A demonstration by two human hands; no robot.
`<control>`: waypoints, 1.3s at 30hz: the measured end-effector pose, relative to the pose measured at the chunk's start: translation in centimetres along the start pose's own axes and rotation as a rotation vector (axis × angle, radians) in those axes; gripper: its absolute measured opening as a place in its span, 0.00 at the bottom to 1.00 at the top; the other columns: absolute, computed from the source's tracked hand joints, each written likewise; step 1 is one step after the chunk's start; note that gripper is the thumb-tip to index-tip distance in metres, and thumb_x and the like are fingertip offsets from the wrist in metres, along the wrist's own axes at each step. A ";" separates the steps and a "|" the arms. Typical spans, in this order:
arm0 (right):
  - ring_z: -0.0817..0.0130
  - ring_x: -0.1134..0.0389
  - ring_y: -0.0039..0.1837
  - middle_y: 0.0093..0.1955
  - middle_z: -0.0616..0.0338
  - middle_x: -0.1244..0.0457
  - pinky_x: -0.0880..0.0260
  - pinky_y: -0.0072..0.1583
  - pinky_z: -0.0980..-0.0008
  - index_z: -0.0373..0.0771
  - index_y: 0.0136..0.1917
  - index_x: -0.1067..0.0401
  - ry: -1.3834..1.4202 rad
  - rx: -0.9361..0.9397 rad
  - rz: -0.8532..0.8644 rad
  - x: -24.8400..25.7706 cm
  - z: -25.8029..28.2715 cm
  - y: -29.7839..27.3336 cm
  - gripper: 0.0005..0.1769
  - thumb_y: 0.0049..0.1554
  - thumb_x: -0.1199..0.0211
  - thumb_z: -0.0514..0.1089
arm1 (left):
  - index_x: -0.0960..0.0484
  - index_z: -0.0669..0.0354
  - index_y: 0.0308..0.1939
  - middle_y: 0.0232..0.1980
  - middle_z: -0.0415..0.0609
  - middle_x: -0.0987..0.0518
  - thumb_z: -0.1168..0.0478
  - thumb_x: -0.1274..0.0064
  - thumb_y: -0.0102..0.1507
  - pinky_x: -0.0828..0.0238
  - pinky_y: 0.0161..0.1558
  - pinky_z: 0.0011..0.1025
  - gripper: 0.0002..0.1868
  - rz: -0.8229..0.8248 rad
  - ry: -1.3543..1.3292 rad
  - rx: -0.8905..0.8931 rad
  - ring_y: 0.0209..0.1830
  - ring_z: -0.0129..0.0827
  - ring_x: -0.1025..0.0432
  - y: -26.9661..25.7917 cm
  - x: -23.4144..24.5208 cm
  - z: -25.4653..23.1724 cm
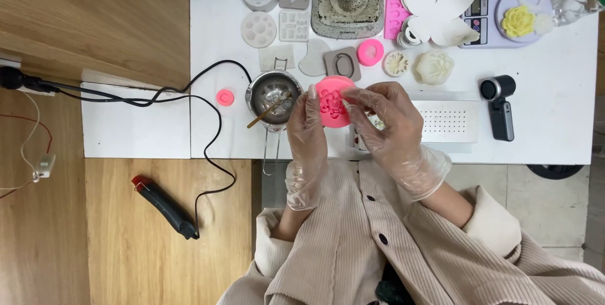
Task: The recorder is removing various wax shapes from silicone molds at a craft station.
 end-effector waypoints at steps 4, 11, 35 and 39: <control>0.70 0.28 0.49 0.52 0.55 0.34 0.26 0.48 0.75 0.36 0.58 0.23 0.037 0.031 -0.010 1.9 -1.2 -0.2 0.15 0.58 0.28 0.33 | 0.19 0.67 0.48 0.39 0.42 0.21 0.48 0.56 0.75 0.31 0.41 0.20 0.23 -0.024 0.139 -0.191 0.38 0.19 0.31 -1.1 -2.4 -0.4; 0.75 0.30 0.47 0.52 0.58 0.34 0.28 0.47 0.77 0.36 0.59 0.23 0.168 -0.055 0.001 4.0 -3.9 -0.4 0.16 0.57 0.28 0.33 | 0.19 0.66 0.42 0.31 0.38 0.23 0.49 0.59 0.74 0.32 0.32 0.22 0.23 -0.139 0.210 -0.205 0.29 0.18 0.33 -2.2 -5.6 -0.6; 0.79 0.34 0.53 0.53 0.62 0.36 0.30 0.55 0.78 0.35 0.56 0.23 0.668 -0.209 0.419 -2.9 -6.7 2.2 0.10 0.60 0.32 0.35 | 0.25 0.64 0.35 0.26 0.50 0.29 0.52 0.54 0.74 0.33 0.31 0.34 0.19 -0.357 0.811 -0.502 0.25 0.33 0.37 -2.7 -2.8 -5.9; 0.78 0.36 0.49 0.52 0.62 0.35 0.33 0.50 0.77 0.35 0.57 0.22 0.629 -0.225 0.477 -6.2 -6.7 3.0 0.11 0.60 0.32 0.34 | 0.24 0.63 0.35 0.27 0.51 0.27 0.52 0.52 0.74 0.33 0.31 0.35 0.19 -0.387 0.882 -0.497 0.25 0.36 0.34 -1.7 -0.4 -7.1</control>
Point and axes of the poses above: each hand's wrist, its own y-axis towards the middle knuckle, its own x-axis out of the back of the hand, z = x × y, the point moved 7 cm from there along y, towards the middle knuckle
